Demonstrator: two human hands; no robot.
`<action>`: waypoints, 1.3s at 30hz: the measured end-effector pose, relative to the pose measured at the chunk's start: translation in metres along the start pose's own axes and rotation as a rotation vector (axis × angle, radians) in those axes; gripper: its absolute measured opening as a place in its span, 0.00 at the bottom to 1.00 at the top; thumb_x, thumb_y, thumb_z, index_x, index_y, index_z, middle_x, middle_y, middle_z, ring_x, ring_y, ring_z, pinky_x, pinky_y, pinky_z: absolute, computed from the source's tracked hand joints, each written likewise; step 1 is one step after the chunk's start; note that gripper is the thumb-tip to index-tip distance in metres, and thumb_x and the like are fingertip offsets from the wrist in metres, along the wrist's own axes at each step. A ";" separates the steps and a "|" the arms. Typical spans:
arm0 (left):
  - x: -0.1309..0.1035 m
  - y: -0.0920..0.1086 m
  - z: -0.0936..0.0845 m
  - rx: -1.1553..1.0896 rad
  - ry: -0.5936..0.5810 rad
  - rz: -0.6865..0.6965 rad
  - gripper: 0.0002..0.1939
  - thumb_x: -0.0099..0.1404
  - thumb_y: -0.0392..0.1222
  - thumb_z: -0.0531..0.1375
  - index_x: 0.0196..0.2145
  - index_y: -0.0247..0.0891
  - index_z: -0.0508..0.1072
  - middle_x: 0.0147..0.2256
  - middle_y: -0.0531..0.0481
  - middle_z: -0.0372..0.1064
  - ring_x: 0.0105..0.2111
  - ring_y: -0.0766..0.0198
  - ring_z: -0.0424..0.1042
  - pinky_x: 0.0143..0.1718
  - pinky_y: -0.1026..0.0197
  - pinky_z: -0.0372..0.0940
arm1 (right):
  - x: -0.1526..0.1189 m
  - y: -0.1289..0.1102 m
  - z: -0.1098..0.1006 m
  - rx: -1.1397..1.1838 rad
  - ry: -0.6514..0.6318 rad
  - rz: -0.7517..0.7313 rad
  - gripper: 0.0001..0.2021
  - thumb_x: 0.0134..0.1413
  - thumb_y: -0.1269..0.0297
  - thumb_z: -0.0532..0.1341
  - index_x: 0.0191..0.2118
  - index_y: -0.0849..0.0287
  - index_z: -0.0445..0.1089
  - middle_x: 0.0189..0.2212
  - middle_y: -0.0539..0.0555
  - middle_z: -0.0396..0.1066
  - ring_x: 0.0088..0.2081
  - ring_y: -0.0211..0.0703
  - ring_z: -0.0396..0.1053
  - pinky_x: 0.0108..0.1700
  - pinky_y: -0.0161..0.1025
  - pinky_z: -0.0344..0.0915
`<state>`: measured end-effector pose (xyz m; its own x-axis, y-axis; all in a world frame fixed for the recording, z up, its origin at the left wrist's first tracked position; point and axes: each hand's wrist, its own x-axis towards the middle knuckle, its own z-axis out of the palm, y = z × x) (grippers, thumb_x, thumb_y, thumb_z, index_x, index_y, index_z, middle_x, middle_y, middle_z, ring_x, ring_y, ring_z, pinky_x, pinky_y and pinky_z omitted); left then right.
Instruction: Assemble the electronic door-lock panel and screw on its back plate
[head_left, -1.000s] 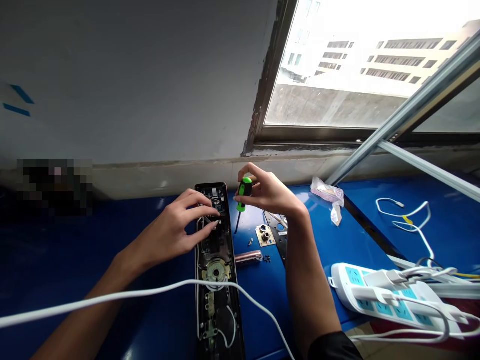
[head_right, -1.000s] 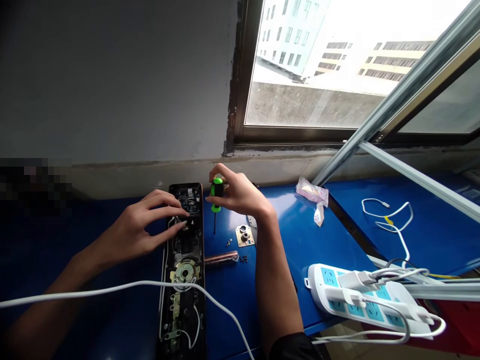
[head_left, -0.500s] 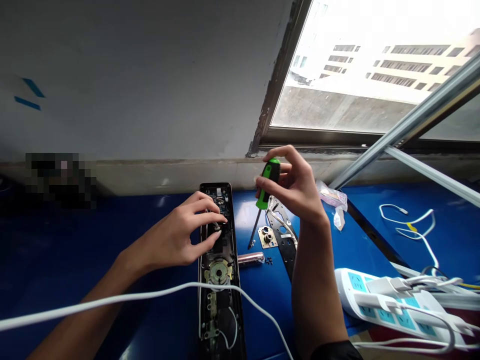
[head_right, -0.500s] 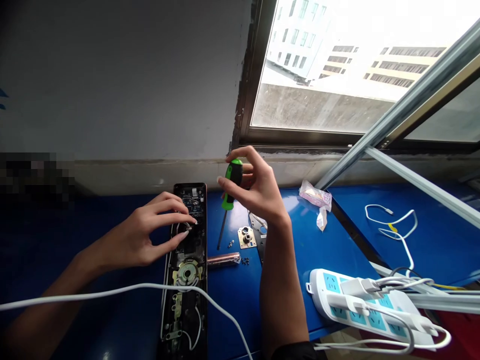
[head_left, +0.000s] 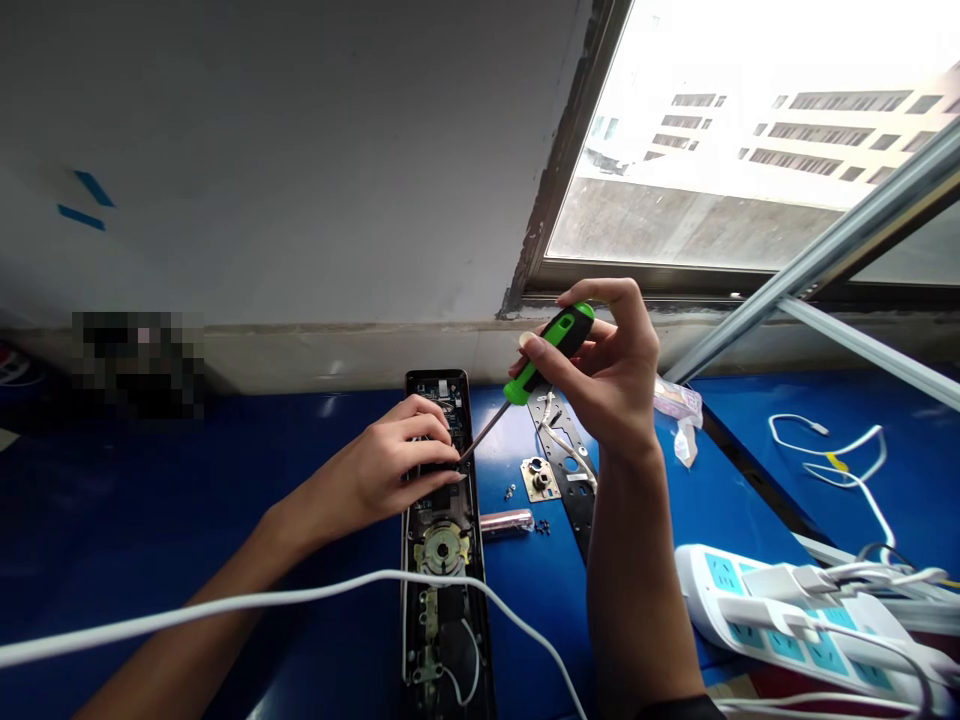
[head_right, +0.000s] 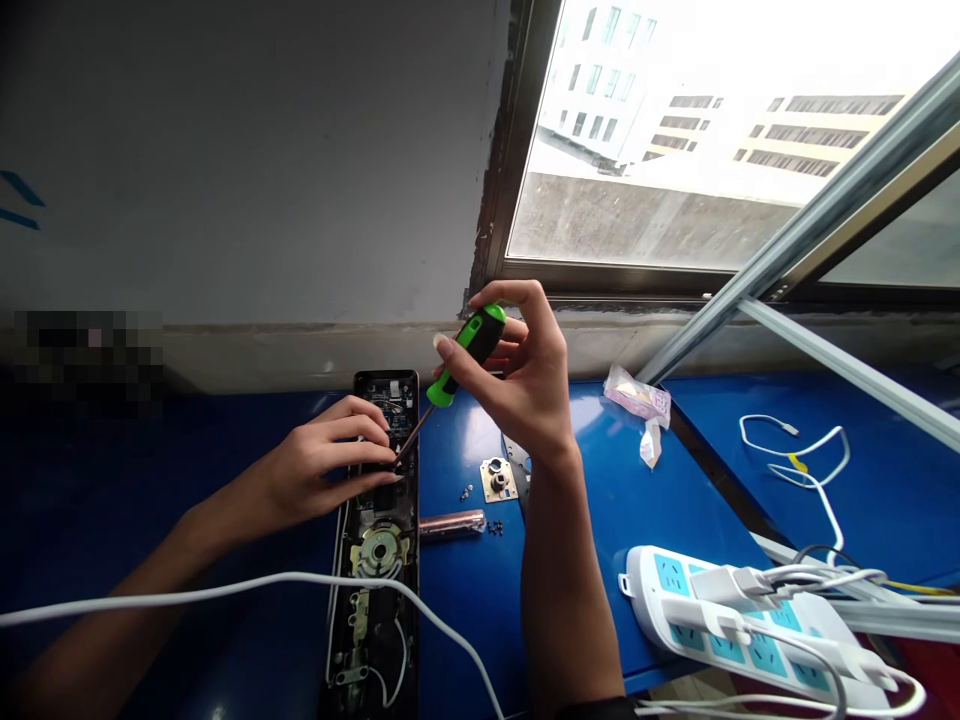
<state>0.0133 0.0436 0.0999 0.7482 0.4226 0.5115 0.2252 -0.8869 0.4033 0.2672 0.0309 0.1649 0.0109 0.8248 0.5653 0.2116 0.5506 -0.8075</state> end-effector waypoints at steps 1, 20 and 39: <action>0.000 0.000 0.000 0.001 -0.015 -0.007 0.04 0.74 0.38 0.65 0.44 0.39 0.80 0.41 0.44 0.77 0.52 0.53 0.70 0.50 0.52 0.74 | 0.000 -0.001 0.000 0.007 -0.007 -0.010 0.26 0.59 0.53 0.71 0.57 0.46 0.61 0.32 0.46 0.75 0.32 0.45 0.81 0.34 0.44 0.82; -0.005 -0.001 -0.010 0.232 -0.036 -0.137 0.16 0.72 0.49 0.67 0.53 0.41 0.79 0.55 0.40 0.72 0.66 0.43 0.61 0.64 0.39 0.68 | -0.009 -0.021 0.006 -0.072 -0.183 -0.228 0.19 0.62 0.67 0.70 0.57 0.48 0.73 0.51 0.51 0.79 0.50 0.50 0.82 0.50 0.49 0.85; -0.006 -0.002 -0.012 0.222 -0.054 -0.174 0.16 0.71 0.48 0.68 0.53 0.42 0.80 0.59 0.41 0.70 0.68 0.43 0.58 0.66 0.38 0.67 | -0.006 -0.018 0.021 -0.193 -0.241 -0.417 0.19 0.64 0.64 0.70 0.59 0.46 0.76 0.51 0.52 0.80 0.50 0.46 0.80 0.52 0.44 0.81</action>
<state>0.0010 0.0452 0.1056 0.7172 0.5669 0.4053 0.4802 -0.8235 0.3022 0.2426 0.0185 0.1725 -0.3334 0.5588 0.7593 0.3264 0.8240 -0.4631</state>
